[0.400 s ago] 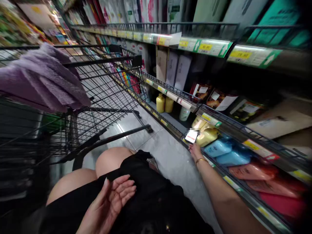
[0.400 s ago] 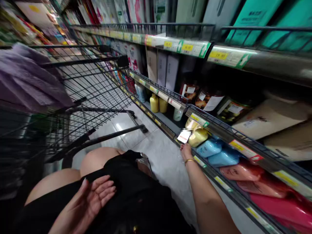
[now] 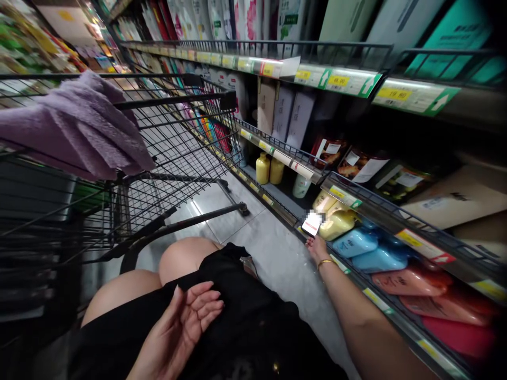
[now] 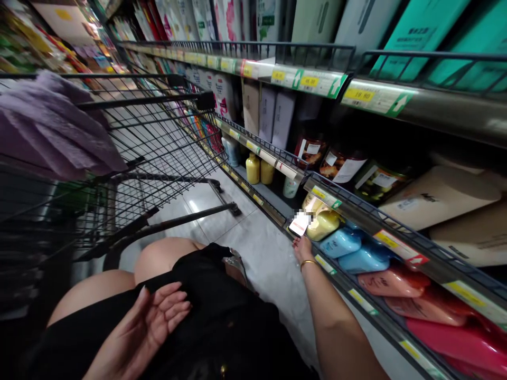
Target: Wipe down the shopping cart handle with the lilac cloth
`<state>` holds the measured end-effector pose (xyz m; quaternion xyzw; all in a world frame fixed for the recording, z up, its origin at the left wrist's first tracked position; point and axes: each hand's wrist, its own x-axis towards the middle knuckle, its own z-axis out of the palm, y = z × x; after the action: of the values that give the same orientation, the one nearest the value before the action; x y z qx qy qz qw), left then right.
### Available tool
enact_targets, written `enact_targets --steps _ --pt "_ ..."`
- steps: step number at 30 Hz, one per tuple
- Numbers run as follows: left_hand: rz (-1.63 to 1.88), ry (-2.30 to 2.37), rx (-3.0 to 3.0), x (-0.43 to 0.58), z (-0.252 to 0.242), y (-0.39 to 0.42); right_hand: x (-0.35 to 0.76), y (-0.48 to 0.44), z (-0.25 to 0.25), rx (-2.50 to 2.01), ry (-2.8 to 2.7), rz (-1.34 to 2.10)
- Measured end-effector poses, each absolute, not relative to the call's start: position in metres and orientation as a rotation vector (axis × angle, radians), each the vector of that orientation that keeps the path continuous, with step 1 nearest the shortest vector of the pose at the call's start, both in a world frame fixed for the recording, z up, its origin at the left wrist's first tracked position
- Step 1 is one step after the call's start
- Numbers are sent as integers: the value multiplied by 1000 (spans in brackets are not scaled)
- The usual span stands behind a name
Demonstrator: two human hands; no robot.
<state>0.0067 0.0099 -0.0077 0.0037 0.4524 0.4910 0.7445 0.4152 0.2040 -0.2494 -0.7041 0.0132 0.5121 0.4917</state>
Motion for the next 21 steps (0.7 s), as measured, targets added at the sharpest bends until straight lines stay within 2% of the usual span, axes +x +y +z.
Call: enact_targets --steps 5,9,12,14,18,21 --pt "1138 993 108 3 -4 9 391 168 -217 -1782 -128 1363" --pt "1296 886 352 -14 18 18 335 168 -163 -1585 -487 1669" --pt "1389 964 606 -33 60 27 276 183 -81 -1238 -816 1894" --pt "1427 1013 767 -41 101 31 236 190 -7 -734 -1199 2032" --pt "1481 1011 1108 -44 197 33 163 186 144 -44 -1583 2047" --pt "1471 957 1299 -42 255 34 121 179 220 180 -1644 2066"
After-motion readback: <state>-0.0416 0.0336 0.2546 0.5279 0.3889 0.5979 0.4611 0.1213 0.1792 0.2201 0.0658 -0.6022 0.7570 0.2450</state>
